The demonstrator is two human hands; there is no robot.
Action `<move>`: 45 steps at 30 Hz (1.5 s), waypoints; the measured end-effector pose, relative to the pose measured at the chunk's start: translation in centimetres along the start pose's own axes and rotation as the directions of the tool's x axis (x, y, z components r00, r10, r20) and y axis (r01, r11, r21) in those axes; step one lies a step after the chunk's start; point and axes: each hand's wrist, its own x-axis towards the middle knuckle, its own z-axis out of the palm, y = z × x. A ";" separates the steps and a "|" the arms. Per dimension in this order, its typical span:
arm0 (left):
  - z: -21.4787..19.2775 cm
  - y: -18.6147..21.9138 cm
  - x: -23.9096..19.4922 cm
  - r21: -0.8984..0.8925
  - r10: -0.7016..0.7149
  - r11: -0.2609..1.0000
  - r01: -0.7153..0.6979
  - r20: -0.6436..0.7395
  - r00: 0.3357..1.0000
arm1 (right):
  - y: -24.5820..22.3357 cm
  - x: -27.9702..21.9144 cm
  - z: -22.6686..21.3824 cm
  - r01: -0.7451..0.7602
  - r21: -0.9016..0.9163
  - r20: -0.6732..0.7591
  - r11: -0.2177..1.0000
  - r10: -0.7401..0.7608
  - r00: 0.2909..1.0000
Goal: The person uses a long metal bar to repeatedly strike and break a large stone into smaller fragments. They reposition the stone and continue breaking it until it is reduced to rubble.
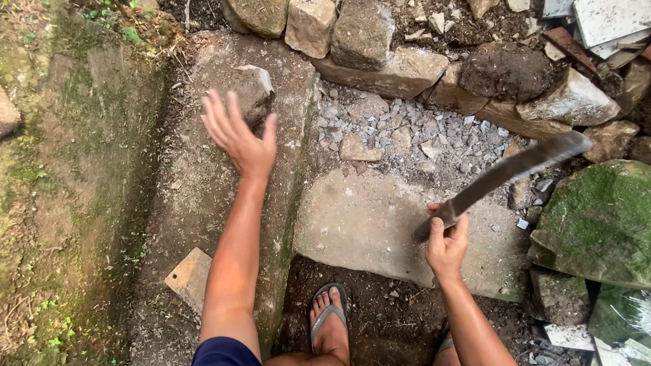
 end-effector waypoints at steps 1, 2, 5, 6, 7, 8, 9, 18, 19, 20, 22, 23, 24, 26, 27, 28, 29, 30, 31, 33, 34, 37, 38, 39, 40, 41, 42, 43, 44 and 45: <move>-0.3 1.1 -0.1 0.083 0.099 0.992 -0.096 -0.026 0.995 | -0.1 0.2 -0.2 0.000 0.019 -0.004 1.000 0.000 1.000; -0.2 2.7 -0.5 -0.149 0.074 0.989 -0.013 0.414 0.907 | -0.2 0.4 -0.3 -0.001 0.039 -0.008 0.999 0.001 1.000; 1.1 8.3 -2.7 -0.424 0.331 0.902 -0.077 0.567 0.755 | -0.8 0.4 -0.4 -0.035 0.017 -0.018 0.999 0.035 0.999; 1.9 9.7 -3.4 -0.455 0.423 0.866 -0.205 0.451 0.786 | -1.0 0.5 -0.3 -0.038 0.025 -0.019 0.999 0.038 0.999; 2.7 10.4 -4.0 -0.470 0.509 0.818 -0.330 0.327 0.796 | -1.1 0.5 -0.5 -0.041 0.030 -0.020 0.999 0.041 0.999; 3.5 10.8 -4.5 -0.465 0.509 0.827 -0.315 0.381 0.772 | -1.2 0.6 -0.6 -0.043 0.036 -0.021 0.998 0.044 0.999; 4.0 11.0 -5.0 -0.460 0.509 0.835 -0.302 0.436 0.742 | -1.2 0.4 -0.7 -0.038 0.050 -0.023 0.998 0.039 0.999; 5.1 11.6 -2.1 -0.546 0.269 0.813 0.204 0.662 0.699 | -1.5 0.1 -1.9 -0.027 -0.102 -0.080 0.994 0.019 0.997; 5.4 12.0 -1.4 -0.563 0.194 0.761 0.323 0.672 0.714 | -1.8 0.4 -2.2 0.032 -0.253 -0.074 0.967 -0.053 0.996; 5.6 12.3 -0.9 -0.564 0.168 0.777 0.280 0.614 0.772 | -2.2 0.6 -2.4 0.090 -0.398 -0.058 0.913 -0.123 0.991; 5.7 13.1 -1.1 -0.557 0.121 0.807 0.197 0.481 0.868 | -3.1 1.3 -3.1 -0.161 -0.307 -0.097 0.938 0.138 0.986; 5.6 13.4 -1.6 -0.524 0.122 0.818 0.236 0.560 0.820 | -3.7 1.8 -3.5 -0.283 -0.257 -0.107 0.924 0.264 0.958; 5.2 13.8 -2.6 -0.487 0.122 0.830 0.272 0.634 0.764 | -4.3 2.4 -3.9 -0.313 -0.338 -0.087 0.887 0.302 0.949; 4.5 13.9 -4.7 -0.457 0.152 0.854 0.250 0.677 0.720 | -5.6 3.0 -4.3 -0.365 -0.488 -0.060 0.793 0.387 0.920; 4.3 13.6 -5.8 -0.462 0.176 0.864 0.200 0.649 0.740 | -6.2 3.4 -4.3 -0.348 -0.461 -0.054 0.816 0.366 0.929; 4.5 13.3 -6.5 -0.465 0.201 0.873 0.150 0.621 0.757 | -6.8 3.8 -4.0 -0.331 -0.433 -0.048 0.838 0.346 0.937; 4.9 13.0 -7.1 -0.467 0.200 0.868 0.171 0.643 0.739 | -7.3 4.1 -3.6 -0.313 -0.408 -0.039 0.857 0.326 0.944; 5.3 12.8 -7.6 -0.468 0.199 0.862 0.192 0.664 0.721 | -7.7 4.6 -3.0 -0.290 -0.275 -0.044 0.916 0.290 0.956; 5.7 12.6 -8.0 -0.469 0.201 0.857 0.213 0.685 0.700 | -8.0 5.0 -2.2 -0.263 -0.135 -0.053 0.955 0.258 0.965; 6.5 12.7 -8.3 -0.390 0.253 0.919 0.063 0.703 0.665 | -8.5 6.2 -0.3 -0.165 0.013 -0.049 0.986 0.166 0.985; 6.5 12.7 -8.5 -0.350 0.277 0.937 -0.016 0.714 0.642 | -8.8 6.8 0.7 -0.101 0.021 -0.032 0.995 0.102 0.994; 6.8 13.2 -7.6 -0.292 0.268 0.955 -0.049 0.782 0.563 | -9.1 10.4 4.2 0.054 0.074 -0.014 0.996 -0.053 0.998; 6.6 13.4 -7.6 -0.280 0.264 0.958 -0.059 0.787 0.557 | -9.0 11.5 5.4 0.089 0.096 -0.011 0.991 -0.089 0.996; 6.2 13.3 -7.6 -0.263 0.254 0.963 -0.064 0.797 0.548 | -8.9 12.5 6.7 0.164 0.048 -0.009 0.985 -0.164 0.987; 5.9 13.3 -7.5 -0.246 0.244 0.967 -0.070 0.807 0.538 | -8.7 13.6 8.0 0.237 0.000 -0.003 0.971 -0.237 0.971; 5.6 13.2 -7.4 -0.263 0.231 0.965 -0.020 0.807 0.543 | -8.5 14.5 9.3 0.309 -0.045 0.004 0.950 -0.309 0.951; 5.3 13.2 -7.2 -0.279 0.218 0.960 0.030 0.808 0.548 | -8.2 15.3 10.4 0.323 -0.019 0.011 0.946 -0.323 0.946; 5.2 13.2 -6.7 -0.298 0.207 0.951 0.078 0.805 0.557 | -7.8 16.3 11.5 0.341 0.006 0.014 0.940 -0.341 0.940; 5.1 13.2 -6.4 -0.300 0.202 0.950 0.087 0.803 0.561 | -7.5 17.0 12.5 0.359 0.032 0.017 0.933 -0.360 0.933; 4.9 13.3 -6.1 -0.303 0.197 0.948 0.099 0.802 0.564 | -7.1 17.5 13.3 0.392 0.005 0.046 0.920 -0.392 0.919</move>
